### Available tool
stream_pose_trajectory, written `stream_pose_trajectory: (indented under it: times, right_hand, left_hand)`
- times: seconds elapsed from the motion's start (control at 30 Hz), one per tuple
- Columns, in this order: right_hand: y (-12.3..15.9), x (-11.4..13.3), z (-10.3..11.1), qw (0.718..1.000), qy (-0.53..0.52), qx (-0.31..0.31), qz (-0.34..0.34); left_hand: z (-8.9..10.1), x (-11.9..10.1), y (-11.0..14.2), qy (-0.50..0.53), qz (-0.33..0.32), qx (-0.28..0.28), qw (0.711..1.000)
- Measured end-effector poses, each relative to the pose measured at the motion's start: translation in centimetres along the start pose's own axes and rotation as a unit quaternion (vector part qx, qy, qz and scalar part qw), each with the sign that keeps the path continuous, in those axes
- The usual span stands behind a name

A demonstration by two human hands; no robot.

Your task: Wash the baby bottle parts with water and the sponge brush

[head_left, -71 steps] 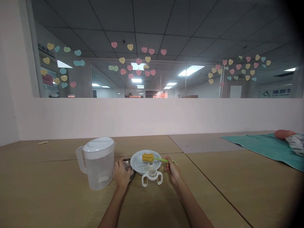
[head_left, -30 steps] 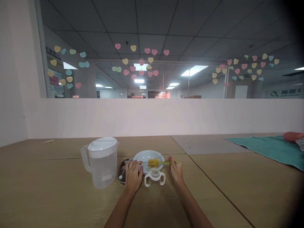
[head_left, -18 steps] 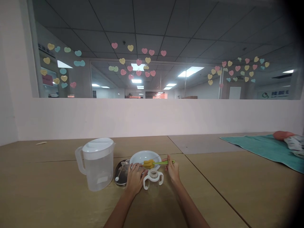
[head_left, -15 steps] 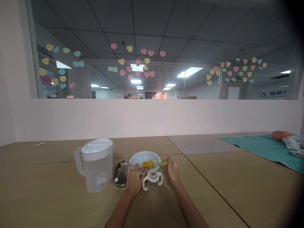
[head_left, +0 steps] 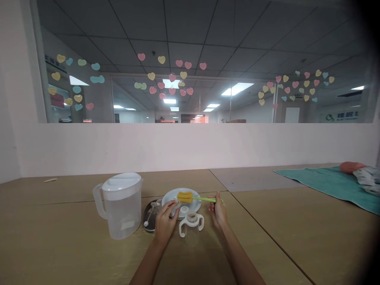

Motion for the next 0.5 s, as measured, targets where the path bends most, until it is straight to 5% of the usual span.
stream_pose_trajectory:
  times: [0.17,0.5]
  right_hand:
    - [0.4,-0.5,-0.7,0.998,0.001,0.052,-0.044]
    - [0.5,-0.8,-0.6,0.999,0.022,0.038,-0.031]
  left_hand:
    - [0.6,-0.1,0.5,0.026,-0.06,-0.029,0.997]
    - [0.9,-1.2,0.5,0.03,-0.096,-0.03,0.995]
Point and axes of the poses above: each hand's wrist, its own y-axis away from the middle knuckle, its own z-axis out of the back of the hand, x = y × z, the point moved 6 cm from there along -y, towards the middle knuckle, and after that the axes turned 13 degrees about -x, right-handed, at the moved point
